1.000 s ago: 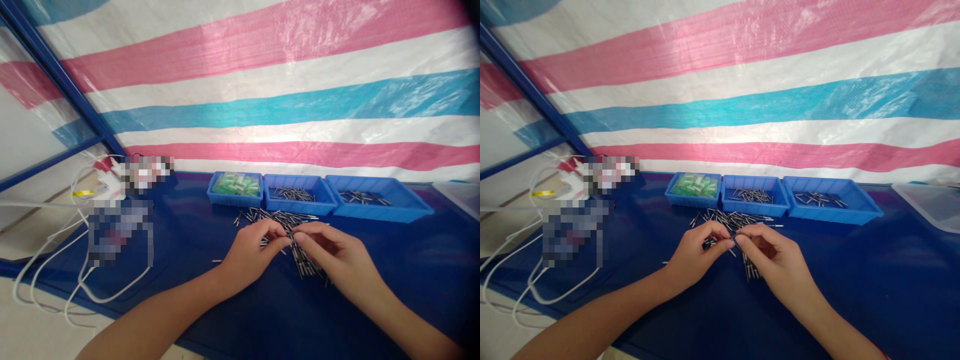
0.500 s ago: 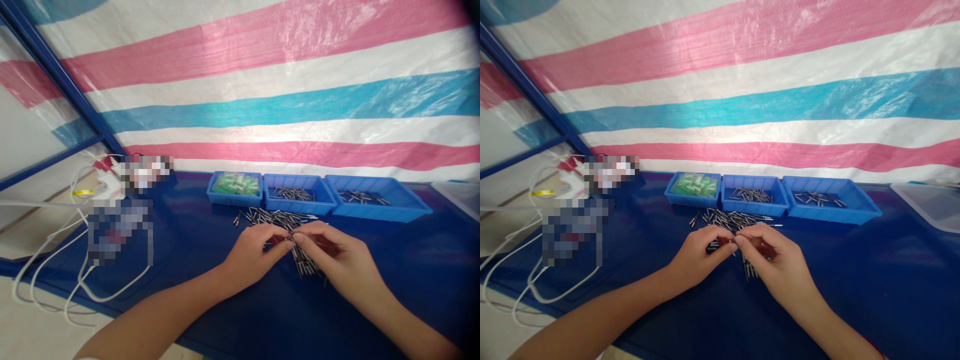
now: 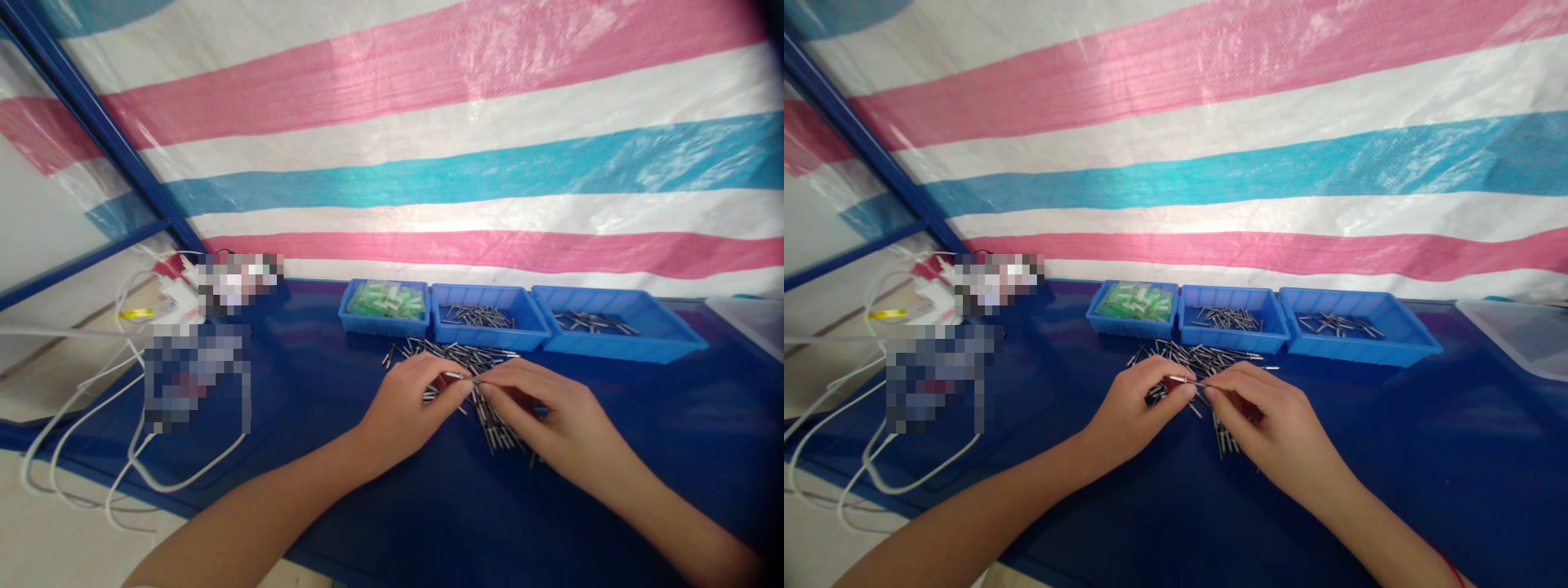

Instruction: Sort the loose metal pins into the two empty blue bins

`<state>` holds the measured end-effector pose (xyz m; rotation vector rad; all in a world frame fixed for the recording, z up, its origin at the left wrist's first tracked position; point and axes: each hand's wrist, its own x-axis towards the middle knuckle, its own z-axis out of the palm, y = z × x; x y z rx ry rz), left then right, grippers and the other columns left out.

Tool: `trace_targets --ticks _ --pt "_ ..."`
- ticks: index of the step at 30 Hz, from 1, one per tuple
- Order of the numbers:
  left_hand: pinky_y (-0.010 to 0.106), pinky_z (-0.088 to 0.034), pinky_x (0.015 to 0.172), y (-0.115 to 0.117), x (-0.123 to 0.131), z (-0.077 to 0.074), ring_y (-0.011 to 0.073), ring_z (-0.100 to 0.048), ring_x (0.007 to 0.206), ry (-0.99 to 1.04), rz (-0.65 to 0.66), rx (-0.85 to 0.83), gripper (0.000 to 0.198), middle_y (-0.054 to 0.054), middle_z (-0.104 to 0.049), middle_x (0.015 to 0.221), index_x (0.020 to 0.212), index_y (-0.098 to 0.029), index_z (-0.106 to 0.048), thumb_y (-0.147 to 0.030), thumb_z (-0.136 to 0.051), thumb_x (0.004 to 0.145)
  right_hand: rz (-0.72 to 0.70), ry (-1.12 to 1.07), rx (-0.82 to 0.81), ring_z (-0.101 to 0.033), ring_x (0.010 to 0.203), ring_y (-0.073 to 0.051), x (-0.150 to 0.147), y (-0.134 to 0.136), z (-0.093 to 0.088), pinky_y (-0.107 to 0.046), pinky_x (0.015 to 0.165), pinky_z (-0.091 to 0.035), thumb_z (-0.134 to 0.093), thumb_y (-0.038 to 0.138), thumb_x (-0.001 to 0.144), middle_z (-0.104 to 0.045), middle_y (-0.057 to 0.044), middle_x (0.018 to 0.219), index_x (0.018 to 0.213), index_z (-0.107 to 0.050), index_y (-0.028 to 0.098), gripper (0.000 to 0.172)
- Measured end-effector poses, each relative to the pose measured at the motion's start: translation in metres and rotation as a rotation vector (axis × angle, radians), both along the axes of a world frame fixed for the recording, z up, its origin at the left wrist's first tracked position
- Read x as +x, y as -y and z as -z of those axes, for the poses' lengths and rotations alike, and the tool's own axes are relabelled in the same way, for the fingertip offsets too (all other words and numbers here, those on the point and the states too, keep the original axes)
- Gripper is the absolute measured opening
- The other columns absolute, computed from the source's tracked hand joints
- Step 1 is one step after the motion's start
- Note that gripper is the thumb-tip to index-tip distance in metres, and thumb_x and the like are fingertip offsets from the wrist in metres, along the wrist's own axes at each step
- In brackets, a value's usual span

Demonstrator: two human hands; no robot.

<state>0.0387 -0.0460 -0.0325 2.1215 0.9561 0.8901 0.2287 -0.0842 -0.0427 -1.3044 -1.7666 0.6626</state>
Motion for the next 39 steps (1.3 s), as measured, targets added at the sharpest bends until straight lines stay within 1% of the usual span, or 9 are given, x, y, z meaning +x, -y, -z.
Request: trace_targets --ticks 5,11,16,20,22,26,30,34,39 --pt "0.029 -0.049 0.081 -0.001 -0.003 -0.005 0.0159 -0.061 0.085 -0.006 -0.034 0.045 0.042 0.006 -0.067 0.097 0.124 -0.015 -0.053 -0.035 -0.057 0.088 0.281 -0.495 -0.235 -0.043 0.049 -0.009 0.013 -0.014 0.002 -0.023 0.041 -0.032 -0.066 0.045 0.078 -0.052 0.001 0.061 0.087 -0.07 0.02 0.027" --pt "0.026 -0.049 0.082 -0.006 -0.013 -0.019 0.0135 -0.06 0.087 -0.029 0.069 0.256 0.025 0.006 -0.066 0.095 0.109 -0.016 -0.061 -0.031 -0.052 0.092 0.538 -0.967 -0.181 -0.029 0.042 -0.007 0.075 -0.04 -0.003 -0.027 0.035 -0.018 -0.075 0.035 0.071 -0.043 0.003 0.057 0.08 -0.069 0.022 0.017" --pt "0.021 -0.047 0.078 -0.013 -0.035 -0.065 0.0109 -0.061 0.083 -0.206 0.148 0.347 0.021 0.003 -0.067 0.095 0.104 -0.018 -0.064 -0.03 -0.052 0.092 0.566 -1.042 -0.247 -0.026 0.038 -0.006 0.098 -0.045 -0.003 -0.03 0.035 -0.015 -0.065 0.034 0.079 -0.039 0.003 0.056 0.077 -0.067 0.021 0.014" --pt "0.021 -0.045 0.068 -0.007 -0.07 -0.096 0.0107 -0.059 0.071 -0.438 -0.048 0.284 0.022 -0.001 -0.067 0.089 0.102 -0.023 -0.065 -0.035 -0.049 0.093 0.504 -1.037 -0.27 -0.03 0.04 -0.005 0.08 -0.039 -0.009 -0.029 0.036 -0.017 -0.062 0.028 0.078 -0.041 0.003 0.059 0.079 -0.067 0.019 0.01" --pt "0.022 -0.046 0.071 0.001 -0.086 -0.091 0.0122 -0.06 0.074 -0.582 -0.069 0.196 0.022 -0.002 -0.066 0.091 0.103 -0.026 -0.065 -0.039 -0.051 0.092 0.494 -1.007 -0.282 -0.03 0.041 -0.005 0.068 -0.036 -0.01 -0.027 0.036 -0.018 -0.064 0.026 0.076 -0.043 0.002 0.06 0.08 -0.068 0.018 0.01" --pt "0.026 -0.047 0.074 0.02 -0.098 -0.045 0.0172 -0.063 0.083 -0.774 -0.098 0.015 0.029 0.002 -0.064 0.102 0.107 -0.024 -0.064 -0.043 -0.056 0.088 0.441 -0.889 -0.284 -0.032 0.043 -0.005 0.048 -0.031 -0.007 -0.023 0.036 -0.021 -0.067 0.033 0.075 -0.047 0.003 0.063 0.08 -0.069 0.018 0.016" --pt "0.028 -0.046 0.08 0.028 -0.093 -0.012 0.0182 -0.061 0.089 -0.812 -0.05 -0.021 0.017 0.004 -0.063 0.099 0.096 -0.02 -0.065 -0.026 -0.049 0.092 0.347 -0.657 -0.273 -0.034 0.045 -0.006 0.032 -0.024 -0.005 -0.022 0.038 -0.024 -0.064 0.04 0.078 -0.048 0.002 0.061 0.08 -0.069 0.018 0.022" --pt "0.03 -0.044 0.079 0.02 -0.077 -0.015 0.0189 -0.06 0.085 -0.696 -0.069 0.001 0.019 0.003 -0.064 0.09 0.086 -0.019 -0.062 -0.027 -0.047 0.093 0.202 -0.32 -0.221 -0.051 0.058 -0.012 0.012 -0.013 -0.005 -0.024 0.048 -0.038 -0.06 0.041 0.081 -0.06 -0.002 0.068 0.077 -0.07 0.019 0.025" --pt "0.024 -0.043 0.069 0.004 -0.028 -0.019 0.0143 -0.06 0.073 -0.291 -0.034 -0.225 0.022 0.0 -0.065 0.08 0.091 -0.018 -0.059 -0.035 -0.044 0.094 0.063 -0.147 -0.173 -0.055 0.057 -0.014 -0.008 0.001 -0.002 -0.027 0.053 -0.044 -0.062 0.041 0.08 -0.066 -0.003 0.07 0.089 -0.072 0.02 0.025"
